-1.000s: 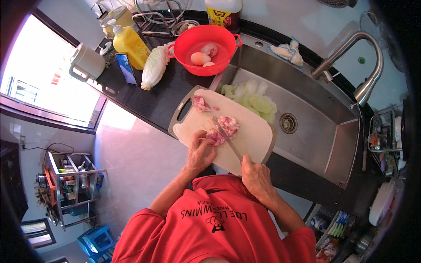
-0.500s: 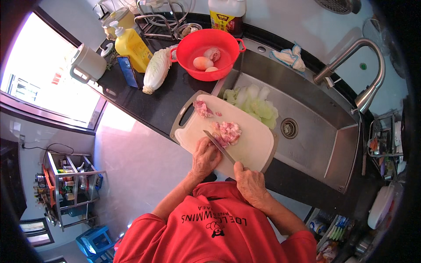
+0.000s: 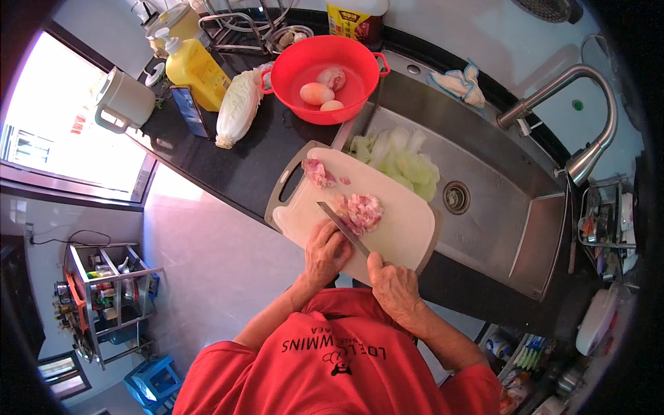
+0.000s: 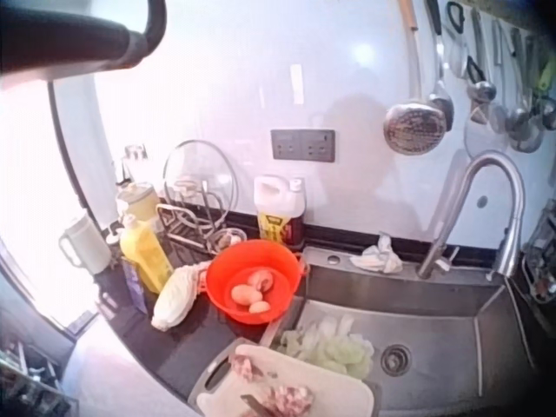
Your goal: The person chops a piece of raw meat into small cubes on a white cutting board using a knife. The person holds the meat with one hand and uses the knife with the other to slice the meat repeatedly. The chopped meat accumulates on the cutting board.
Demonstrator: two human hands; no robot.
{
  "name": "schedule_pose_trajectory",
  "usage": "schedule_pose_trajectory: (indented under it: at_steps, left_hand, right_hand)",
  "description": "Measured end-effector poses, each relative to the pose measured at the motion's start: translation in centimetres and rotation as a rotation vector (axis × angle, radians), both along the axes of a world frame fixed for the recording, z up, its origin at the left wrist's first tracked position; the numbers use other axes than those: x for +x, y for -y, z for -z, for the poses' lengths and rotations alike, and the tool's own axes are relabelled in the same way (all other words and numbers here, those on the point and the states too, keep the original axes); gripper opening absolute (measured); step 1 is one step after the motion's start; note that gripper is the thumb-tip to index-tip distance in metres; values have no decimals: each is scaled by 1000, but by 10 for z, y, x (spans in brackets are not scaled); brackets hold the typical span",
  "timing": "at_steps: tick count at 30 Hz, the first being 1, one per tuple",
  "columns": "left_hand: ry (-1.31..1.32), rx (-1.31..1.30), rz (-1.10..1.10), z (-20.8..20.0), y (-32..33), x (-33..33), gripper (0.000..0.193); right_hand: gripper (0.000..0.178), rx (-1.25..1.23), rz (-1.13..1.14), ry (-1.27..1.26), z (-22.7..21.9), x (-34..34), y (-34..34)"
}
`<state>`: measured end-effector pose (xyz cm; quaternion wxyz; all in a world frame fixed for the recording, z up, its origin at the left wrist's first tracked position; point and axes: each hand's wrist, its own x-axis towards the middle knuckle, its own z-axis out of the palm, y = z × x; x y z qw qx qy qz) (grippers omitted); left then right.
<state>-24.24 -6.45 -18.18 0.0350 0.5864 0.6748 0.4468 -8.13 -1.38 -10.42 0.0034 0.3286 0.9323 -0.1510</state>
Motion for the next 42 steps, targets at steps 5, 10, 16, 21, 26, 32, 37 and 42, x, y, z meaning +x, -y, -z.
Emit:
schedule_pose_trajectory:
  at_steps: [5,10,16,21,26,32,37,42]
  left_hand:
    - [18,-41,15,-2,1,-2,28]
    - [37,-50,9,1,2,-1,31]
    - [7,-35,-57,-1,-2,-2,26]
    - [24,-41,-90,-1,-1,3,23]
    - [31,-33,-85,-1,0,5,24]
    - [15,-41,-108,-3,-2,6,26]
    - [-15,-23,-123,3,-1,3,24]
    - [4,-29,-113,-3,-1,7,22]
  right_hand:
    - [14,18,-61,4,0,-16,-11]
    - [12,-84,-60,-114,9,-50,-28]
    - [6,-149,-20,-118,6,-39,-24]
    - [8,-164,25,31,3,16,1]
    - [9,-88,-93,-46,10,-11,-21]
    - [10,-114,-78,-193,10,-62,-39]
    - [8,-153,-66,-32,7,-16,-21]
    - [8,-160,-83,-23,3,-16,-23]
